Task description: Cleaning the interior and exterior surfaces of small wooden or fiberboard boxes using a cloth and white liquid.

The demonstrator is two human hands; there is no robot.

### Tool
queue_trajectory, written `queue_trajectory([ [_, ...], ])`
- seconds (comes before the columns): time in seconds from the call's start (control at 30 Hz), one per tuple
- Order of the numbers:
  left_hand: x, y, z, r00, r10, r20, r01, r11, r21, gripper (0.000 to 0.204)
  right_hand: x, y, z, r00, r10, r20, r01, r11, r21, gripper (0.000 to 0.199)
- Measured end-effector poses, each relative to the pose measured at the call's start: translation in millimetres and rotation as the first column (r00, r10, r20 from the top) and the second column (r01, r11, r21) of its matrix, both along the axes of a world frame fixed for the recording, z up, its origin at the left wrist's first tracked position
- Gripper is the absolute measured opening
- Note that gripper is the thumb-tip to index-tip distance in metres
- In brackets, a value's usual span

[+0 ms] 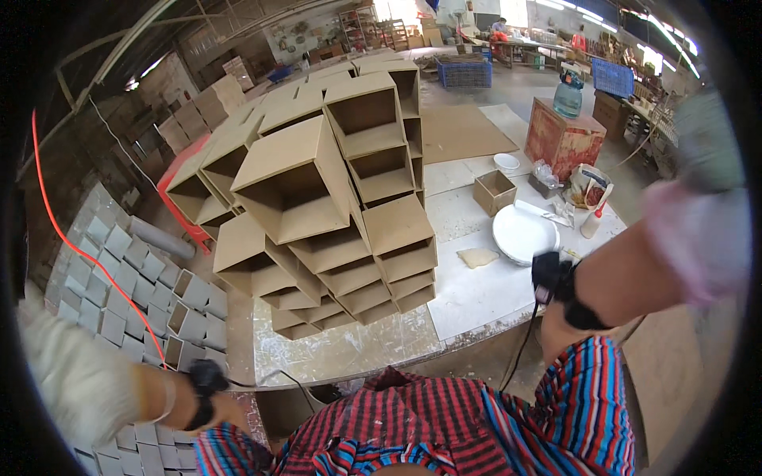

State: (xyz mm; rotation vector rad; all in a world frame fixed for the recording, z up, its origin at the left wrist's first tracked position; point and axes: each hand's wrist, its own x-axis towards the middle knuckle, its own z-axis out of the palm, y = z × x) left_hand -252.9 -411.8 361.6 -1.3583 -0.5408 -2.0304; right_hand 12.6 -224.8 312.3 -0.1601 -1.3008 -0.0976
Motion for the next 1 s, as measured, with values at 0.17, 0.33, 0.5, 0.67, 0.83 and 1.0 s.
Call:
queue_trajectory([
  [0.17, -17, 33, -109, 0.994, 0.085, 0.072, -0.014, 0.735, -0.678, 0.043, 18, 42, -69, 0.891, 0.393, -0.228, -0.454, 0.780, -0.430, 0.038],
  [0.33, -9, 60, -159, 0.947, -0.112, 0.302, 0.297, 0.668, -0.682, 0.045, 41, 52, -177, 0.943, 0.298, -0.147, -0.250, 0.344, -0.905, 0.040],
  [0.5, 15, 77, -143, 0.896, -0.135, 0.423, 0.410, 0.619, -0.670, 0.052, 56, 47, -216, 0.905, 0.423, -0.053, -0.145, 0.189, -0.971, 0.037],
  [0.67, 21, 110, -132, 0.873, -0.060, 0.483, 0.443, 0.512, -0.736, 0.051, 66, 41, -227, 0.882, 0.460, -0.101, -0.156, 0.083, -0.984, 0.038],
  [0.83, 30, 156, -128, 0.928, 0.340, -0.152, -0.262, 0.304, -0.916, 0.058, 85, 45, -276, 0.912, 0.408, -0.039, -0.048, 0.010, -0.999, 0.053],
  [1.0, 22, 156, -103, 0.871, 0.436, -0.227, -0.233, -0.041, -0.972, 0.063, 65, 30, -282, 0.870, 0.467, -0.161, -0.125, -0.107, -0.986, 0.063],
])
